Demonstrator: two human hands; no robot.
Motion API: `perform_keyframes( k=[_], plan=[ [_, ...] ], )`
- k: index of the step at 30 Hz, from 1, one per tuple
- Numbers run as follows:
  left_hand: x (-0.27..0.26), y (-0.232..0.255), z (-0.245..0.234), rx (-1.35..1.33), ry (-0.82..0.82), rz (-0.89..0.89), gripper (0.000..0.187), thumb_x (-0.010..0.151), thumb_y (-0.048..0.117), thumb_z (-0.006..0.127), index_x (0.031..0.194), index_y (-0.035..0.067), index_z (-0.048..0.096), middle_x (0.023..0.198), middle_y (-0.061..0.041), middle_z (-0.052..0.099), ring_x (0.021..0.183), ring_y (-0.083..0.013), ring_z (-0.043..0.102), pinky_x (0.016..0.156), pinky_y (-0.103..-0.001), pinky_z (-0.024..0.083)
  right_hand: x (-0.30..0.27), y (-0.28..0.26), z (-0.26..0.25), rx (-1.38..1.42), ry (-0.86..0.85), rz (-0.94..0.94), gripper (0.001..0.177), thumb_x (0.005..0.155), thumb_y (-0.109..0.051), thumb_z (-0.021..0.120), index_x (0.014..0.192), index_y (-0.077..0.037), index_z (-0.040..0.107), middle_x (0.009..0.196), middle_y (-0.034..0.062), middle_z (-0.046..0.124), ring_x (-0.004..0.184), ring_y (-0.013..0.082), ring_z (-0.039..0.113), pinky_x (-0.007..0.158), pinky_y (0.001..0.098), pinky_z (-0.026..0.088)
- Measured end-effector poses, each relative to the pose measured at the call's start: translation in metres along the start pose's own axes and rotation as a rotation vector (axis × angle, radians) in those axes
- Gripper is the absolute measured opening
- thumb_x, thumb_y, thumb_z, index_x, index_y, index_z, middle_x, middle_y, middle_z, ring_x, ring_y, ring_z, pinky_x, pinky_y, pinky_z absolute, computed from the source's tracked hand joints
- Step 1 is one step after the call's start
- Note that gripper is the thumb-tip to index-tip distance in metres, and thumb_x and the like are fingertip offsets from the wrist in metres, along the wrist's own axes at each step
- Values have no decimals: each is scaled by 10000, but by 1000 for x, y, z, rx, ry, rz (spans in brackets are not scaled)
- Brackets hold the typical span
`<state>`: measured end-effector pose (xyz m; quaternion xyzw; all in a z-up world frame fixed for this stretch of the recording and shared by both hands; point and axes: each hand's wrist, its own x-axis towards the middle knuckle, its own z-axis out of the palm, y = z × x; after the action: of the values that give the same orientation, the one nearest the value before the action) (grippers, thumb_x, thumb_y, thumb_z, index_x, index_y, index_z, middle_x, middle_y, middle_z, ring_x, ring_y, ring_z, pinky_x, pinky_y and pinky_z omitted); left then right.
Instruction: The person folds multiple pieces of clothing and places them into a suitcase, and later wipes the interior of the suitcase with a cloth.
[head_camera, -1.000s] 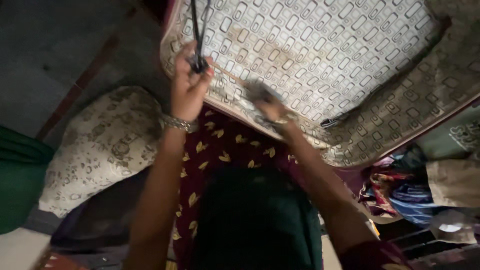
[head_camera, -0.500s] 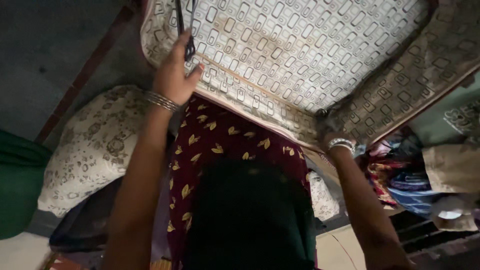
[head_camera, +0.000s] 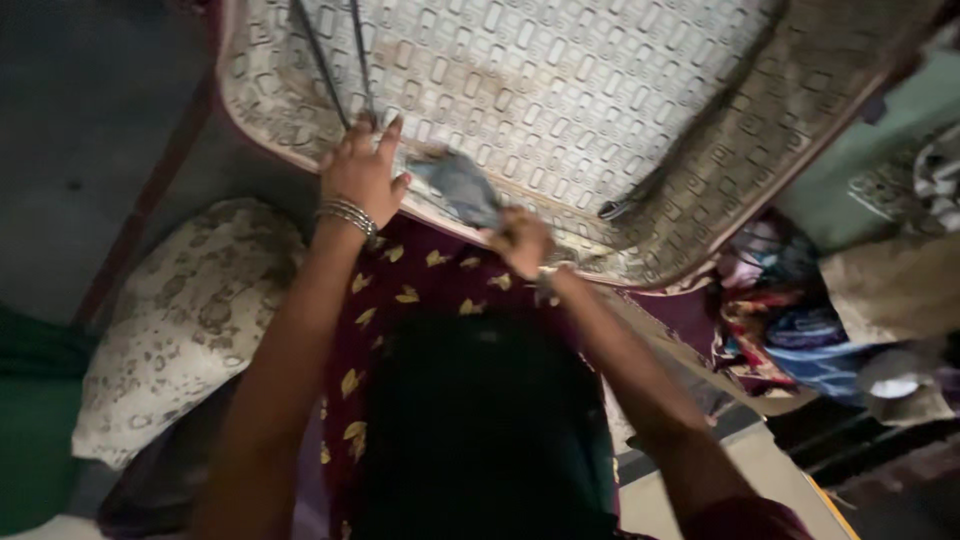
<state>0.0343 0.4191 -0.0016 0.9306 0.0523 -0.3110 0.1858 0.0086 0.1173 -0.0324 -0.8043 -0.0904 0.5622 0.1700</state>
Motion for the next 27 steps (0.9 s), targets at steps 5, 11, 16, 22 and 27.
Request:
perform_keyframes(
  k=[5,11,16,22,27],
  plan=[
    [-3,33,9,283,-354,148,740,910,762,433,1445,259,526,1582,-100,440,1464,-311,389,1162,-609,236,-85,104,-87,-529,-249,307,526,1001,-520,510,1261,-97,685,1222,203,724,1115,385,712,938,520,552],
    [-15,83,57,343,-556,284,841,809,789,547,1445,239,547,1510,-82,518,1414,-290,449,1188,-541,256,-137,103,-253,-538,604,123,667,782,-199,770,1405,-78,568,1399,248,547,1096,445,622,794,539,549],
    [-1,102,58,328,-545,179,701,822,674,628,1376,244,630,1471,-28,598,1406,-239,505,1200,-581,316,-94,130,-269,205,1106,19,257,996,-317,716,1170,-128,716,1124,170,717,1059,348,679,904,470,506],
    [34,93,56,-169,-699,78,758,840,719,670,1387,204,569,1443,-100,542,1330,-305,491,1092,-564,357,-72,159,-136,-196,-272,-59,317,877,-183,605,1149,-81,733,966,141,721,865,296,677,734,464,576],
    [66,56,81,-182,-333,-67,547,894,497,663,1303,134,654,1220,-126,718,1081,-326,688,931,-438,536,-98,98,-200,-175,-170,-118,496,701,-109,605,1181,-149,726,1036,114,765,905,269,743,821,437,589]
  ],
)
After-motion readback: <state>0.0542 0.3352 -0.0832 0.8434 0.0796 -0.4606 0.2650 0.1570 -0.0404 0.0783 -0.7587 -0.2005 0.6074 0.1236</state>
